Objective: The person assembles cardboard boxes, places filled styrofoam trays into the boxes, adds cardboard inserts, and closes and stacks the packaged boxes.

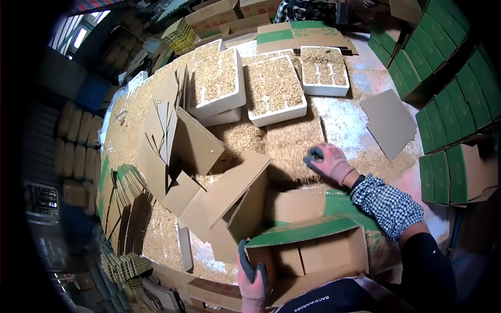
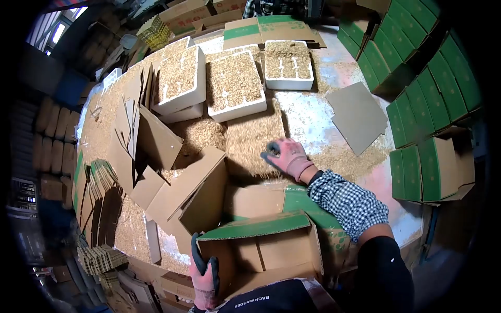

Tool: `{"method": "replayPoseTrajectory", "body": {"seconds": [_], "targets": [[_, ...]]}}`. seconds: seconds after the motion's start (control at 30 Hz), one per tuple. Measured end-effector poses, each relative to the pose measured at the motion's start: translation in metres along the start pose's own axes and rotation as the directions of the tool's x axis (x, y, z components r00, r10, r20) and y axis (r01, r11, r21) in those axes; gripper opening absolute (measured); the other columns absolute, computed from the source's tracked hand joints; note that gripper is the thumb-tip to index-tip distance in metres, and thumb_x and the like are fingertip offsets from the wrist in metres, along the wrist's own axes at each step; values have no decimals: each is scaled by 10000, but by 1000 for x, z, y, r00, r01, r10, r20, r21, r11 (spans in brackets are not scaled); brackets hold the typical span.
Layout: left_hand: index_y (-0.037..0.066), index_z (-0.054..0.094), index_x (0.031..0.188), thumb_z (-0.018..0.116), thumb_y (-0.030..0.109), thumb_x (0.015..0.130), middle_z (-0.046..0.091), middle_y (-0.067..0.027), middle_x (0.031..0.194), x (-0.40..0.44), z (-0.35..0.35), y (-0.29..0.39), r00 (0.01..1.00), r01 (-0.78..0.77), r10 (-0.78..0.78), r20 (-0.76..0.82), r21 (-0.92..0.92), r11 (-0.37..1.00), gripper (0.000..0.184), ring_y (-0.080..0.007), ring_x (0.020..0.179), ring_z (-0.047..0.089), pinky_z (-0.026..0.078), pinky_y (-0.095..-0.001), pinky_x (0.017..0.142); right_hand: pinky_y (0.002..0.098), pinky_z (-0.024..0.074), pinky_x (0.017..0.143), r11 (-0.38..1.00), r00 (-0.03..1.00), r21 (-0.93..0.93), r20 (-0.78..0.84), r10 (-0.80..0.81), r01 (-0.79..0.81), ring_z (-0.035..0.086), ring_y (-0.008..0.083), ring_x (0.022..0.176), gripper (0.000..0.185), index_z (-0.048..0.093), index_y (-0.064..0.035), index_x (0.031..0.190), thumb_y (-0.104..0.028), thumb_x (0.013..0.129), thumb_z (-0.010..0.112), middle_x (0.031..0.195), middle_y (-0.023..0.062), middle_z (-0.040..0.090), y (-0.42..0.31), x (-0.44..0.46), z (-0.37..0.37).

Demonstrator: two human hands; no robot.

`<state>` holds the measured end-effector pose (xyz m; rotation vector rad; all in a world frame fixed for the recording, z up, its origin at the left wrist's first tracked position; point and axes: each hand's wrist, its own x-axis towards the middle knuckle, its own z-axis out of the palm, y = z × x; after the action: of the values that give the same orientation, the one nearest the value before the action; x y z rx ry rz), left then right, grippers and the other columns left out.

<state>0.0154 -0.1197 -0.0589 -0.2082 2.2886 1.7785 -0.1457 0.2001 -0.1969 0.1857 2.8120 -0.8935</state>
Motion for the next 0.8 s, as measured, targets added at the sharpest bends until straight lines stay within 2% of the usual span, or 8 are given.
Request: {"method": "replayPoseTrajectory", "body": {"seconds": [0.07,0.13,0.2,0.37,0.43,0.47,0.6,0.8], "targets": [[-70,300,1438,435,-81,749,404,-200,1433,-1,3,1,1000,-14,14,-11,12,1000,702,-281,1369,350,203,-357,1149,427,454,983,869,929,468,-227,293,-160,633,289,1031,810,425,-61,1400,-596,830,638,1120,181,643,3,19,-22],[-73,306,1434,440,-77,750,402,-203,1433,-2,2,1,1000,-2,3,-5,37,999,697,-282,1370,348,200,-359,1150,342,524,512,410,893,881,31,450,-237,635,210,622,835,423,15,1353,-616,842,620,886,156,663,5,75,-29],[-73,305,1434,440,-77,752,395,-205,1437,0,1,4,1000,14,-14,1,55,998,696,-281,1374,341,193,-359,1152,299,407,348,50,855,883,436,280,-467,510,172,384,500,540,-5,918,-481,859,682,602,95,604,-7,137,-26],[-81,303,1433,434,-76,763,395,-201,1439,4,1,4,1000,13,-13,-17,-15,1000,682,-274,1374,335,186,-359,1153,245,374,330,156,907,959,162,389,-238,550,161,439,152,579,-48,925,-167,864,651,695,116,629,9,119,-42],[-87,296,1436,433,-78,763,394,-202,1440,5,1,4,1000,16,-17,-11,-25,1000,686,-276,1374,335,185,-359,1153,242,375,342,-259,876,859,475,79,-442,561,144,467,186,599,-61,970,-209,873,656,691,99,629,74,78,-57],[-84,289,1440,428,-77,765,391,-200,1444,4,1,3,999,40,-41,-15,-48,998,689,-272,1373,335,192,-353,1150,246,385,351,220,859,863,360,365,-455,561,132,473,255,603,-42,993,-255,874,673,694,86,630,77,53,-72],[-69,278,1452,390,-97,768,403,-170,1437,2,7,8,998,52,-55,-20,-120,991,694,-220,1339,358,256,-311,1110,345,534,849,603,890,797,-300,344,35,632,239,1038,777,456,25,1357,-421,798,757,1247,183,575,124,-20,-51],[-45,391,1404,509,11,863,510,-134,1327,-7,-4,2,998,55,-52,-42,70,996,557,-206,1216,473,352,-296,1036,329,474,968,392,931,912,-239,277,117,598,209,1114,393,636,-8,1191,-246,881,674,1230,97,629,91,-18,-32]]}}
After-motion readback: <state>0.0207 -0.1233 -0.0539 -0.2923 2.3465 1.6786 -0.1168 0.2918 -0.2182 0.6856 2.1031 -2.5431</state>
